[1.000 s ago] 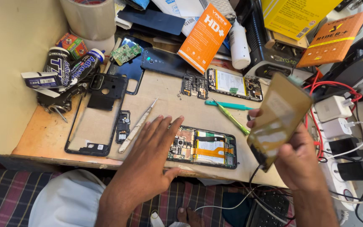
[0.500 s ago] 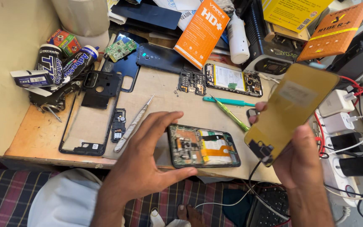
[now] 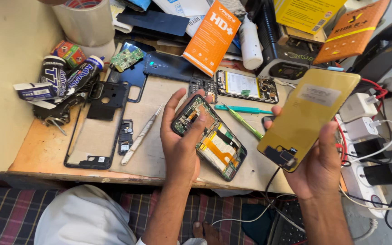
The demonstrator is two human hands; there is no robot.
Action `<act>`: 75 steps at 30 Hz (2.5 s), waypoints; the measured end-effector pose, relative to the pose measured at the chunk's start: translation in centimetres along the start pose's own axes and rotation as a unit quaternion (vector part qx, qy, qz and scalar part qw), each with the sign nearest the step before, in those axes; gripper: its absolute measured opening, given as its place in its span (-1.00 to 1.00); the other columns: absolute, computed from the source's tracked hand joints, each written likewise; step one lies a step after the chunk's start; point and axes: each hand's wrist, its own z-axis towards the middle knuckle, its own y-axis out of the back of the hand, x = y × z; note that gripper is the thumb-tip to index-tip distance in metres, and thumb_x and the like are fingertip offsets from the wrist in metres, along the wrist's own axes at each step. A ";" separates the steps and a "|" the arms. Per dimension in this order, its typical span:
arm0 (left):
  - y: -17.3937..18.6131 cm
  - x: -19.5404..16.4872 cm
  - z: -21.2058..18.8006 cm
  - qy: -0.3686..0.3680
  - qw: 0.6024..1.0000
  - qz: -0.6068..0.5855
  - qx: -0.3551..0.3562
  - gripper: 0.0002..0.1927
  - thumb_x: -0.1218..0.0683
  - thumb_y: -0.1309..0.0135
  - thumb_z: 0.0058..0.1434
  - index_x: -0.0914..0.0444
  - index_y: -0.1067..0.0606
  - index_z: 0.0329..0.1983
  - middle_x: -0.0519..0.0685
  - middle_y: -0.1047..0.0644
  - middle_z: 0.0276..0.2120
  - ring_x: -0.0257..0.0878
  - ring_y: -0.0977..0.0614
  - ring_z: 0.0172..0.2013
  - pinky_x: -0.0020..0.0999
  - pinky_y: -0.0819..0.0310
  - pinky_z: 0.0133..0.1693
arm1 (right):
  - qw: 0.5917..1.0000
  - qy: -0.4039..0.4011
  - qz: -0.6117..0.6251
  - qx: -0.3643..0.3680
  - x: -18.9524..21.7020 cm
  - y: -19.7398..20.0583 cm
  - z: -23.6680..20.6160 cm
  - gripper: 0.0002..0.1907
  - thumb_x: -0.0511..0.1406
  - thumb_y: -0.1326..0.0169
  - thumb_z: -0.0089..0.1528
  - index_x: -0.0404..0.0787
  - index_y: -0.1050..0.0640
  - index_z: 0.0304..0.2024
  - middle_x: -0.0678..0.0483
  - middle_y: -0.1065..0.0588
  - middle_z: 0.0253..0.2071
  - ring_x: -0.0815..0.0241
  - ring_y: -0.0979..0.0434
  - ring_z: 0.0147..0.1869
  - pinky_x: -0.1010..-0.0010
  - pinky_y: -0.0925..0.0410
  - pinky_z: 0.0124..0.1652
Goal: The person disassembles a smartphone using a screwdriver and tweezers, removing the back cover, unscrewing internal components, and detaching the motherboard. They then compare the device with a new screen assembly and place the phone on the table.
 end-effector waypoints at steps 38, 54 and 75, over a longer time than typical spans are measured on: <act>0.1 0.3 4.8 -0.154 0.987 -0.044 0.020 -0.40 0.16 -0.12 0.27 0.30 -0.24 0.36 0.19 -0.22 0.39 -0.11 -0.43 0.17 -0.03 -0.53 0.05 | 0.990 -0.020 0.115 0.079 0.7 -8.3 -2.6 -0.24 0.05 0.17 0.43 -0.41 -0.23 0.44 -0.37 -0.38 0.25 -0.24 -0.43 0.35 -0.07 -0.36 0.22; -1.1 -1.8 3.6 -0.210 0.941 -0.167 0.205 -0.40 0.01 -0.24 0.22 0.28 -0.34 0.27 0.21 -0.25 0.31 -0.02 -0.36 0.27 0.09 -0.37 0.26 | 0.959 0.063 -0.270 0.054 0.3 -10.4 -2.9 -0.41 -0.41 -0.24 0.16 -0.20 -0.25 0.15 -0.05 -0.39 0.13 0.00 -0.60 0.19 0.27 -0.52 0.02; -2.1 -1.4 2.4 -0.184 0.958 -0.103 0.196 -0.34 -0.07 -0.35 0.22 0.30 -0.36 0.25 0.21 -0.26 0.29 -0.02 -0.39 0.26 0.03 -0.39 0.29 | 0.953 0.038 -0.292 0.071 0.2 -10.3 -2.8 -0.47 -0.38 -0.18 0.23 -0.29 -0.26 0.19 -0.02 -0.36 0.17 0.06 -0.52 0.33 0.29 -0.46 0.14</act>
